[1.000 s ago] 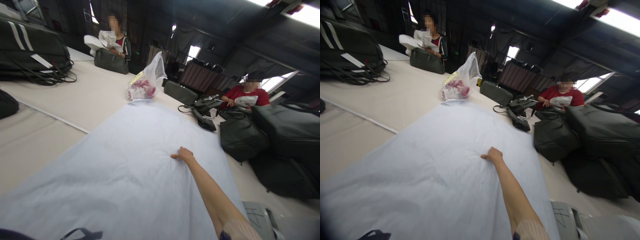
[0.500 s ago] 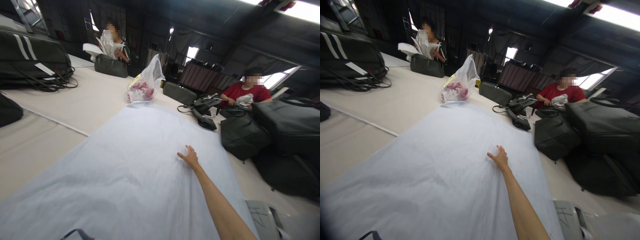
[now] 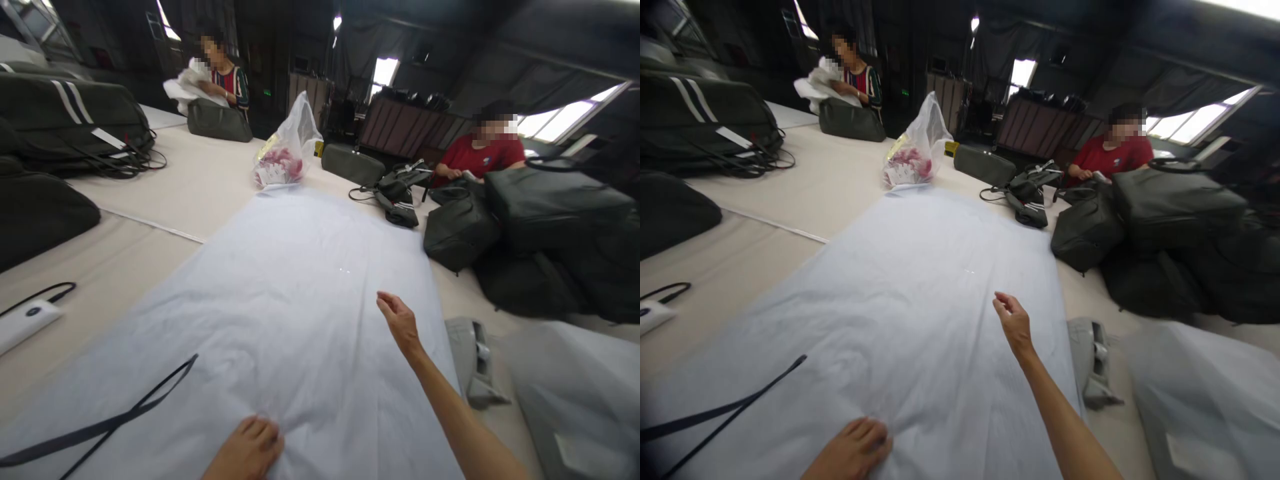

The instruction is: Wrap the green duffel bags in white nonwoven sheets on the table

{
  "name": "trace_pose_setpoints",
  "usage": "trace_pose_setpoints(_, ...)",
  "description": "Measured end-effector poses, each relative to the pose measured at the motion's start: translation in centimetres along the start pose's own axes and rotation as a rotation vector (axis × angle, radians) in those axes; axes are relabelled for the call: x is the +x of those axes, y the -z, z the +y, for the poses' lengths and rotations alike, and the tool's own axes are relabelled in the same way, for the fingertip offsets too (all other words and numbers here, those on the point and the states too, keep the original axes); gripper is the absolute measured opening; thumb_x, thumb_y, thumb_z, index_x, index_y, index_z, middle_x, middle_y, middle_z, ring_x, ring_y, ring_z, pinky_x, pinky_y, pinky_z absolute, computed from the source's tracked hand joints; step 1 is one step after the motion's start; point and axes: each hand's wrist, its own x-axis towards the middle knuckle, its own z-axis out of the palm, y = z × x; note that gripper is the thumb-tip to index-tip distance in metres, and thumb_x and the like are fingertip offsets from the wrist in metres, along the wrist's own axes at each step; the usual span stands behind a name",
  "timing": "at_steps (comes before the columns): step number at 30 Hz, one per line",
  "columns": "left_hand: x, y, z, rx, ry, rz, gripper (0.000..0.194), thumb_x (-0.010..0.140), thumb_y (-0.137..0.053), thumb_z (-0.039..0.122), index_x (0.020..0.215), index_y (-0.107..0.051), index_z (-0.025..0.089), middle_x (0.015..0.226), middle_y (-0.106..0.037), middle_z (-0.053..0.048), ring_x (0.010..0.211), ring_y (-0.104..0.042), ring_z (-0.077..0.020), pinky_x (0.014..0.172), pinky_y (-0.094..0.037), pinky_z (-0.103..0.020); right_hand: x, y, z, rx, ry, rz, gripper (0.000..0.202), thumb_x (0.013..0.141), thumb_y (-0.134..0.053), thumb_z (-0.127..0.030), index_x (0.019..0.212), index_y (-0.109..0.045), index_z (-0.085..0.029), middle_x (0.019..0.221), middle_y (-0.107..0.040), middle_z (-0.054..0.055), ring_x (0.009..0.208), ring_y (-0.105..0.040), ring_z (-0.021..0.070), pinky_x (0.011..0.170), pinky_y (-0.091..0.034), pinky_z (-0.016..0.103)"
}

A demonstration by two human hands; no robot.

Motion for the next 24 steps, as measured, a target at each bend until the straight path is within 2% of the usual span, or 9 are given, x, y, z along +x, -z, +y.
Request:
trace_pose_setpoints(3, -0.6, 0.5, 0.3, 0.045, -0.063, 0.059, 0.05, 0.082, -0.063, 0.018, 0.129, -0.054, 0.027, 0.128, -0.058, -0.007, 0.12, -0.05, -0.025, 0.107, -0.036, -0.043, -12.1, 3.1, -0.6, -0.02, 0.018, -0.141, 0.036, 0.081, -0.063, -0.054, 0.091, -0.073, -0.021, 0.094, -0.073, 0.007, 0.09, -0.067, 0.0245, 0.087, -0.052, 0.035)
trace_pose_setpoints(5, -1.1, 1.3, 0.4, 0.07, -0.12, 0.071, 0.044, 0.082, -0.063, 0.017, 0.124, -0.056, 0.027, 0.126, -0.059, -0.005, 0.118, -0.051, -0.0238, 0.104, -0.038, -0.04, -19.6, 3.8, -1.1, -0.063, 0.027, -0.227, 0.028, 0.083, -0.063, -0.05, 0.086, -0.074, -0.024, 0.089, -0.074, 0.006, 0.086, -0.067, 0.024, 0.081, -0.053, 0.033)
trace_pose_setpoints(7, -1.4, 2.0, 0.4, 0.112, -0.172, 0.091, 0.039, 0.082, -0.062, 0.018, 0.12, -0.057, 0.026, 0.124, -0.06, -0.006, 0.115, -0.053, -0.0238, 0.1, -0.04, -0.039, -25.7, 3.2, -1.6, -0.085, 0.049, -0.292, 0.022, 0.086, -0.062, -0.044, 0.087, -0.074, -0.026, 0.088, -0.074, 0.005, 0.084, -0.068, 0.0228, 0.078, -0.054, 0.033)
trace_pose_setpoints(10, -1.6, 2.1, 0.1, 0.161, -0.228, 0.128, 0.044, 0.084, -0.061, 0.019, 0.127, -0.052, 0.025, 0.124, -0.06, -0.008, 0.114, -0.054, -0.0242, 0.099, -0.04, -0.038, -32.0, 0.7, -2.5, -0.097, 0.113, -0.329, 0.017, 0.088, -0.059, -0.036, 0.091, -0.073, -0.027, 0.088, -0.073, 0.004, 0.082, -0.068, 0.0207, 0.078, -0.054, 0.032)
trace_pose_setpoints(13, -1.8, 1.5, -0.1, 0.178, -0.261, 0.154, 0.055, 0.084, -0.061, 0.021, 0.136, -0.043, 0.022, 0.129, -0.057, -0.011, 0.117, -0.053, -0.0259, 0.102, -0.038, -0.041, -35.6, -2.4, -3.5, -0.114, 0.194, -0.361, 0.016, 0.089, -0.058, -0.03, 0.096, -0.072, -0.026, 0.091, -0.072, 0.004, 0.085, -0.067, 0.0197, 0.081, -0.053, 0.032)
trace_pose_setpoints(17, -3.3, 0.8, 0.0, 0.196, -0.301, 0.192, 0.06, 0.081, -0.067, 0.019, 0.136, -0.042, 0.018, 0.139, -0.051, -0.016, 0.128, -0.046, -0.0311, 0.109, -0.03, -0.05, -37.5, -6.0, -4.6, -0.197, 0.238, -0.384, 0.017, 0.088, -0.057, -0.021, 0.098, -0.07, -0.023, 0.094, -0.071, 0.005, 0.09, -0.066, 0.0195, 0.086, -0.051, 0.032)
trace_pose_setpoints(19, -5.1, 0.6, 0.3, 0.199, -0.336, 0.224, 0.059, 0.082, -0.067, 0.019, 0.135, -0.042, 0.018, 0.145, -0.044, -0.016, 0.135, -0.039, -0.0311, 0.112, -0.025, -0.051, -37.9, -7.2, -4.9, -0.271, 0.213, -0.408, 0.021, 0.084, -0.059, -0.017, 0.102, -0.07, -0.023, 0.099, -0.07, 0.005, 0.096, -0.064, 0.0203, 0.09, -0.05, 0.033)
trace_pose_setpoints(21, -7.4, 0.1, 0.6, 0.197, -0.383, 0.249, 0.049, 0.086, -0.065, 0.024, 0.131, -0.045, 0.019, 0.146, -0.045, -0.014, 0.135, -0.039, -0.0276, 0.113, -0.025, -0.046, -38.2, -8.0, -5.2, -0.361, 0.187, -0.437, 0.028, 0.081, -0.062, -0.015, 0.107, -0.068, -0.022, 0.105, -0.069, 0.006, 0.103, -0.061, 0.0219, 0.095, -0.048, 0.034)
trace_pose_setpoints(24, -11.2, -1.6, 0.8, 0.188, -0.472, 0.259, 0.052, 0.083, -0.069, 0.042, 0.126, -0.048, 0.021, 0.139, -0.051, -0.011, 0.131, -0.042, -0.0266, 0.112, -0.026, -0.043, -38.8, -8.7, -5.8, -0.492, 0.187, -0.464, 0.037, 0.077, -0.068, -0.016, 0.113, -0.066, -0.023, 0.113, -0.067, 0.006, 0.11, -0.057, 0.0245, 0.098, -0.044, 0.037)
